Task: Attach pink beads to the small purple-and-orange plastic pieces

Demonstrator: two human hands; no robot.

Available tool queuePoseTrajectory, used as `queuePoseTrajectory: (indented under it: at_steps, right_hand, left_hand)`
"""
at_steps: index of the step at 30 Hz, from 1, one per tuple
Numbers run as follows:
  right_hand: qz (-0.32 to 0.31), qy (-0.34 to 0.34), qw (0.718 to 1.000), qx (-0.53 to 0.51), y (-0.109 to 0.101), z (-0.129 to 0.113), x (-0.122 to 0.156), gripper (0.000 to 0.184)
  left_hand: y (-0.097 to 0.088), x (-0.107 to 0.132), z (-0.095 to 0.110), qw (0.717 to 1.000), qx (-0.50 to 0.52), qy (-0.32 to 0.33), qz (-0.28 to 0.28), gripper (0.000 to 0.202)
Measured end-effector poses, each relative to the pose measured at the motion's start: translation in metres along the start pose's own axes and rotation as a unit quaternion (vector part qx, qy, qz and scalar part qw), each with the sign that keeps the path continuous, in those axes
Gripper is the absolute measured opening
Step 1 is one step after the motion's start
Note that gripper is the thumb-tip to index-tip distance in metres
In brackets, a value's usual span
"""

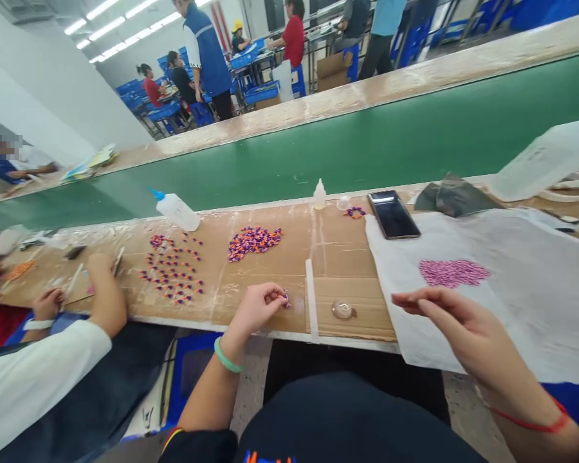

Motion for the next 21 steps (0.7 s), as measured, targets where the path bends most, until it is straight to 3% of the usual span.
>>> queuePoseTrajectory:
  at_steps: [4,7,9,14,21]
  right_hand:
    - [0.047,0.101,0.994,-0.008,-0.012,0.02,0.001,0.043]
    - [0.07,0.114,0.991,-0.023,-0.012,0.02,0.001,0.041]
    - [0.071,0.114,0.991,-0.026,-0.011,0.019,0.0,0.04]
    - [0.07,0.098,0.992,-0.028,-0.014,0.023,-0.002,0.038]
    - [0.082,0.095,0.991,-0.046,-0.025,0.037,-0.001,0.034]
  left_hand:
    - [-0.04,-0.019,-0.033,0.99,-0.087,-0.041,0.107,0.017]
    - [-0.071,-0.04,-0.048,0.961,-0.166,-0.075,0.207,0.017]
    - [-0.084,-0.054,-0.053,0.945,-0.216,-0.092,0.227,0.014]
    - [-0.091,-0.075,-0.055,0.929,-0.305,-0.115,0.176,0.011]
    - [-0.089,-0.072,-0.058,0.921,-0.35,-0.156,0.074,0.03]
Point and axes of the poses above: each hand's wrist, its own x-axis away from the middle knuckle, its own y-axis out of the palm, z = x × y, the point moved 3 cm from there along -x, towards the middle knuckle, and after that the axes turned 2 degrees about -z, right-handed, at the moved point
